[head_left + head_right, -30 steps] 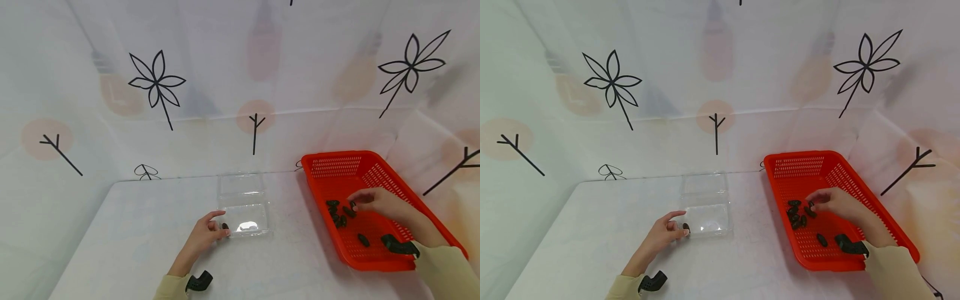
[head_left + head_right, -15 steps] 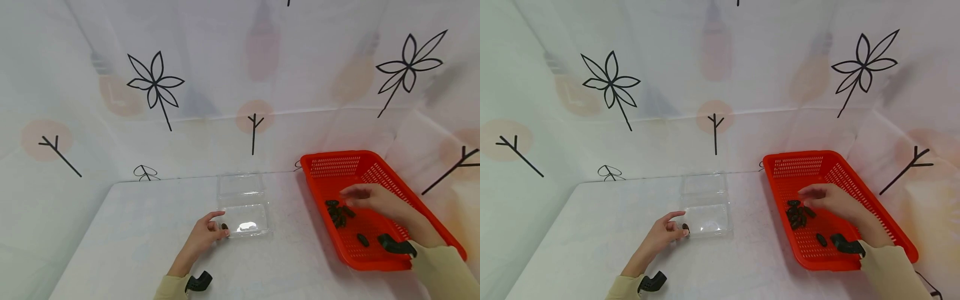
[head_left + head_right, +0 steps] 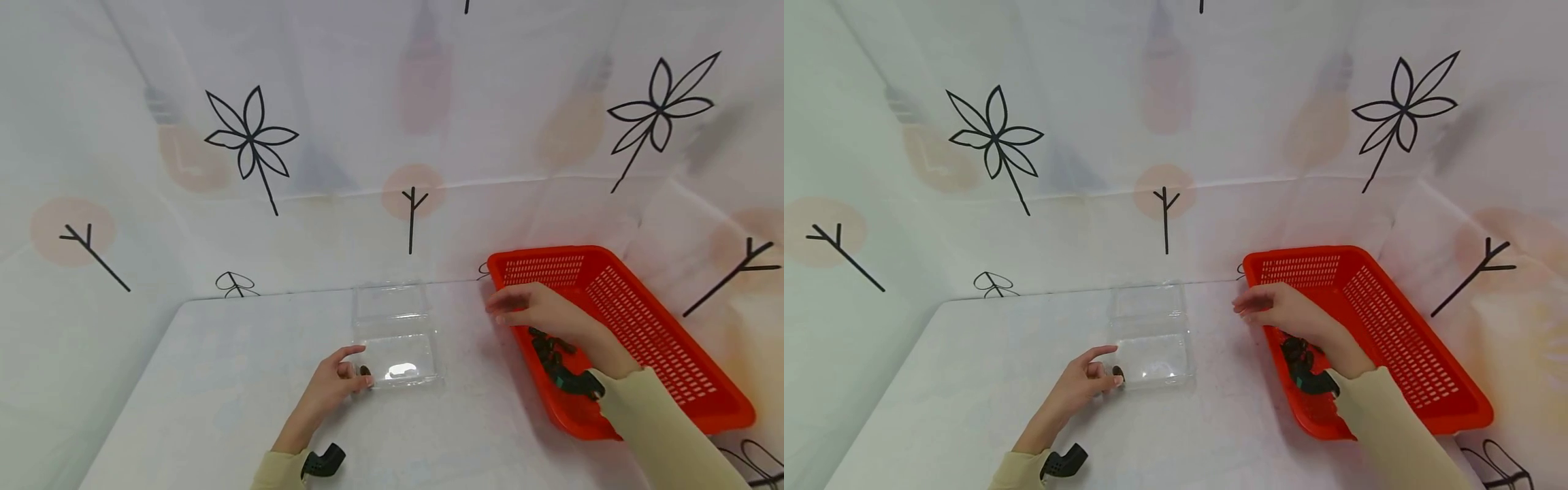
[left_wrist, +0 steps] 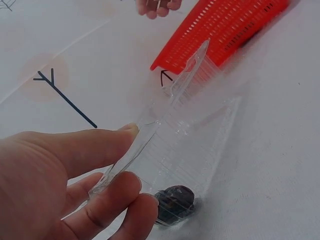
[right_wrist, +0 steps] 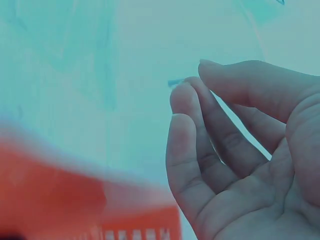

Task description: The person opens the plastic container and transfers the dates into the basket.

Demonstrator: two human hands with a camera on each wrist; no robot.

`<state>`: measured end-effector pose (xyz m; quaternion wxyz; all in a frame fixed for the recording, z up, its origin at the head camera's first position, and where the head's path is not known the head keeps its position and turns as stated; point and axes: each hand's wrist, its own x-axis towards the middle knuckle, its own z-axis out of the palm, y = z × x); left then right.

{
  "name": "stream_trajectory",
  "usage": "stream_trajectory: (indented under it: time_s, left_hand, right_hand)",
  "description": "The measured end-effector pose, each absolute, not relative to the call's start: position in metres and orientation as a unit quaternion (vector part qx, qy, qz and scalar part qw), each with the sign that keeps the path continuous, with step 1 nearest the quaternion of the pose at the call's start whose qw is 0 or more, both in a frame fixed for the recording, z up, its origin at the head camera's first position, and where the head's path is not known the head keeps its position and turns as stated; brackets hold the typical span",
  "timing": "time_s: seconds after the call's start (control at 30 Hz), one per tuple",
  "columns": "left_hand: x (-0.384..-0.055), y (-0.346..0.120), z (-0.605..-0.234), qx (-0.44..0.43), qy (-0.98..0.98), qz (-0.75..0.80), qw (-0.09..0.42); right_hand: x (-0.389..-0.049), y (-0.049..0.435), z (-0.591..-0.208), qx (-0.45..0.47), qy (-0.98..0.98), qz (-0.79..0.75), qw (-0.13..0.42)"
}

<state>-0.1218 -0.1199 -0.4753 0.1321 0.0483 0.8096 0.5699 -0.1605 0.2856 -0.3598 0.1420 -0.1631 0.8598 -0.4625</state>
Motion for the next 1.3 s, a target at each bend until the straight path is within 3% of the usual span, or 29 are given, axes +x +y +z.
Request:
stream_trajectory:
  time_s: [0.43,0.73,1.3]
  left_hand:
    - [-0.121,-0.119,-0.474,0.04,0.804,0.577,0.137]
    - [-0.12,-0.118,-0.472,0.037,0.802,0.58,0.137]
    - [-0.123,-0.118,-0.475,0.036,0.807,0.574,0.135]
  right_hand:
    - [-0.193,0.198,-0.377,-0.238,0.819,-0.46,0.246]
    - [-0.211,0.152,-0.401,-0.221,0.778,-0.489,0.327]
    - [-0.22,0.1,-0.446,-0.246,0.787,-0.409,0.39]
